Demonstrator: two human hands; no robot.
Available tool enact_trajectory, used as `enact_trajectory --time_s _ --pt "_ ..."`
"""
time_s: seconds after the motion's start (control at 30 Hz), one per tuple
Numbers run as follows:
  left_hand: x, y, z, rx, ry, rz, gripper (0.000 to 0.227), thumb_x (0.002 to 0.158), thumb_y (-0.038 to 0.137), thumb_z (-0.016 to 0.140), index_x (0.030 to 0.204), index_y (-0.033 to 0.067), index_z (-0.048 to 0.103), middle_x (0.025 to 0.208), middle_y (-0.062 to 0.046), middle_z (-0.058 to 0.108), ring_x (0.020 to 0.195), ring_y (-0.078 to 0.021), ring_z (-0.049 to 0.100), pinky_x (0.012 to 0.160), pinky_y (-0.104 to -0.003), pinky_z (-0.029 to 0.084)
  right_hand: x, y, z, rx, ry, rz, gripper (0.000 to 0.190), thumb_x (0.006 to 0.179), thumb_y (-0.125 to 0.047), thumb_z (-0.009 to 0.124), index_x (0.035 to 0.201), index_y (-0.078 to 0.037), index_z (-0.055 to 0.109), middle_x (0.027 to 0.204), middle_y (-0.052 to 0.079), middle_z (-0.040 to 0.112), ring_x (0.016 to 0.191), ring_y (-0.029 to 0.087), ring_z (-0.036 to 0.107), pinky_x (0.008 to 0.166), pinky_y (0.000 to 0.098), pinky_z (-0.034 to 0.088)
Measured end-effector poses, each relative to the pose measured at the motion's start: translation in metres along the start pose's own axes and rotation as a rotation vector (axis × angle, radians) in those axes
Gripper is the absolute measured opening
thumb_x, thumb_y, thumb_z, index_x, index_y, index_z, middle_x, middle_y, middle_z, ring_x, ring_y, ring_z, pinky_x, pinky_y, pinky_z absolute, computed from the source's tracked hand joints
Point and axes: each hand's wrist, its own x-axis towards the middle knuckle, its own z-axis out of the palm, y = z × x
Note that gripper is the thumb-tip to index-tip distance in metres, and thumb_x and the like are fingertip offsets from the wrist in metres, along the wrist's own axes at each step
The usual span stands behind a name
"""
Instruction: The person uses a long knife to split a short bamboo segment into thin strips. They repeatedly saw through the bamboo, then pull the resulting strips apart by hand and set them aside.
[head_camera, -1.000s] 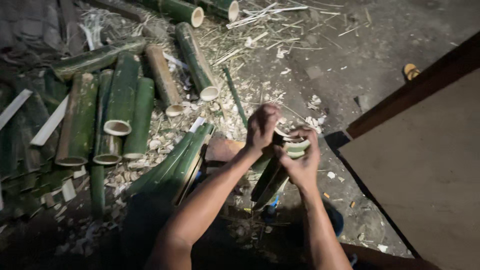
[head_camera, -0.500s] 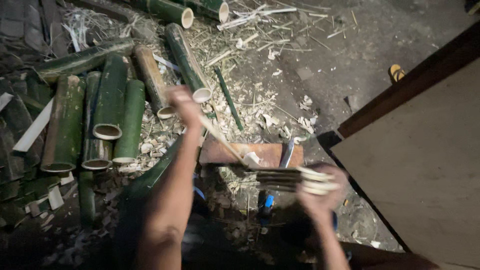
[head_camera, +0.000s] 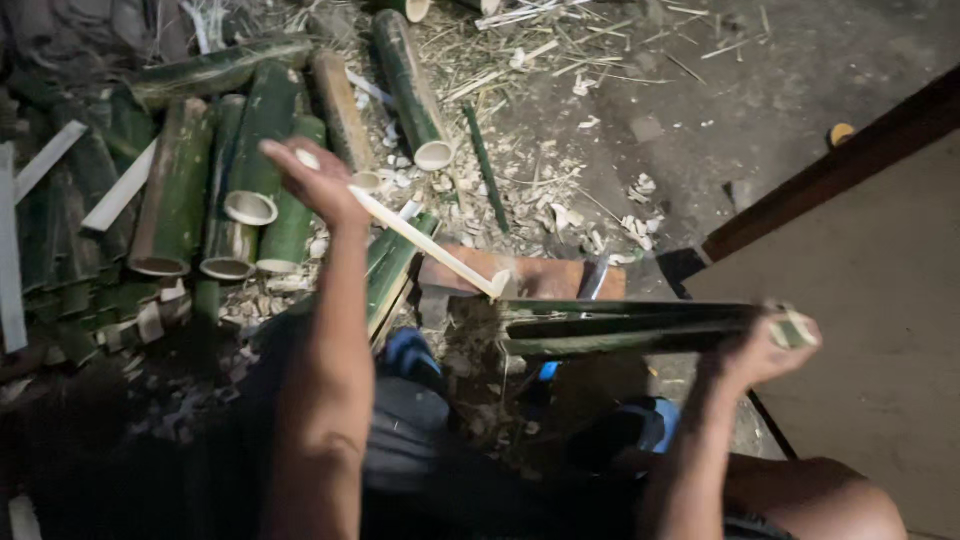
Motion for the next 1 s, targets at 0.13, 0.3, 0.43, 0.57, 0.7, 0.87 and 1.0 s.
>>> enact_trajectory --time_s 0.13,0.3,0.43,0.57,0.7,0.87,1.0 --pt "-0.044 0.008 0.023 0.230 -0.484 0.542 0.026 0.112 0.028 0.052 0.121 0.0040 0.051 0.126 -0.005 0.055 0.116 -0.0177 0.059 0.089 -0.028 0.054 -0.015 -0.025 0.041 -0.165 -0.196 -0.005 0.028 0.106 0.001 0.071 0.122 -0.005 0.049 0.112 0.009 0.060 0.094 0.012 0.058 0.090 0.0250 0.054" --pt "-0.175 -0.004 0.079 0.573 -0.663 -0.109 0.025 0.107 0.027 0.051 0.125 0.0111 0.054 0.089 -0.003 0.060 0.067 -0.0092 0.056 0.056 -0.029 0.047 -0.105 -0.047 0.137 -0.319 -0.691 0.011 0.051 0.077 -0.006 0.073 0.119 -0.007 0.045 0.108 0.003 0.051 0.095 0.012 0.055 0.083 0.0273 0.051" --pt "-0.165 0.030 0.073 0.325 -1.289 -0.021 0.016 0.105 0.012 0.049 0.115 0.0090 0.060 0.105 -0.006 0.067 0.068 -0.0118 0.058 0.065 -0.031 0.050 -0.105 -0.057 0.161 -0.195 -0.984 0.190 0.058 0.074 -0.021 0.087 0.113 -0.008 0.047 0.104 0.003 0.059 0.092 0.012 0.059 0.082 0.0265 0.053" --pt "-0.108 0.067 0.085 0.408 -1.187 0.218 0.022 0.100 -0.003 0.050 0.111 0.0117 0.061 0.109 -0.007 0.071 0.075 -0.0201 0.064 0.067 -0.040 0.057 -0.065 -0.037 0.147 -0.203 -0.848 0.156 0.051 0.079 -0.024 0.080 0.118 -0.011 0.049 0.102 -0.002 0.054 0.086 0.010 0.059 0.075 0.0242 0.053" --pt "-0.035 0.098 0.058 0.903 -1.262 0.504 0.019 0.097 0.003 0.060 0.114 0.0116 0.060 0.105 -0.007 0.073 0.066 -0.0127 0.065 0.053 -0.032 0.055 -0.041 0.003 0.134 -0.122 -0.501 0.064 0.033 0.104 -0.002 0.072 0.125 -0.009 0.048 0.105 0.002 0.052 0.090 0.012 0.053 0.083 0.0270 0.050" --pt "-0.020 0.073 0.030 1.384 -1.271 0.123 0.043 0.090 0.014 0.062 0.131 0.0113 0.048 0.090 -0.015 0.071 0.059 -0.0229 0.062 0.045 -0.036 0.046 -0.054 0.086 0.144 0.009 -0.370 0.322 0.025 0.106 -0.007 0.067 0.123 -0.010 0.050 0.108 0.005 0.055 0.097 0.017 0.058 0.087 0.0371 0.053" --pt "-0.024 0.029 0.017 1.373 -1.323 -0.286 0.047 0.096 0.014 0.052 0.141 0.0142 0.038 0.088 -0.018 0.068 0.061 -0.0283 0.061 0.047 -0.039 0.047 -0.111 0.192 0.182 0.356 -0.324 0.921 0.024 0.101 -0.030 0.057 0.108 -0.007 0.063 0.104 0.005 0.065 0.102 0.018 0.062 0.098 0.0342 0.050"
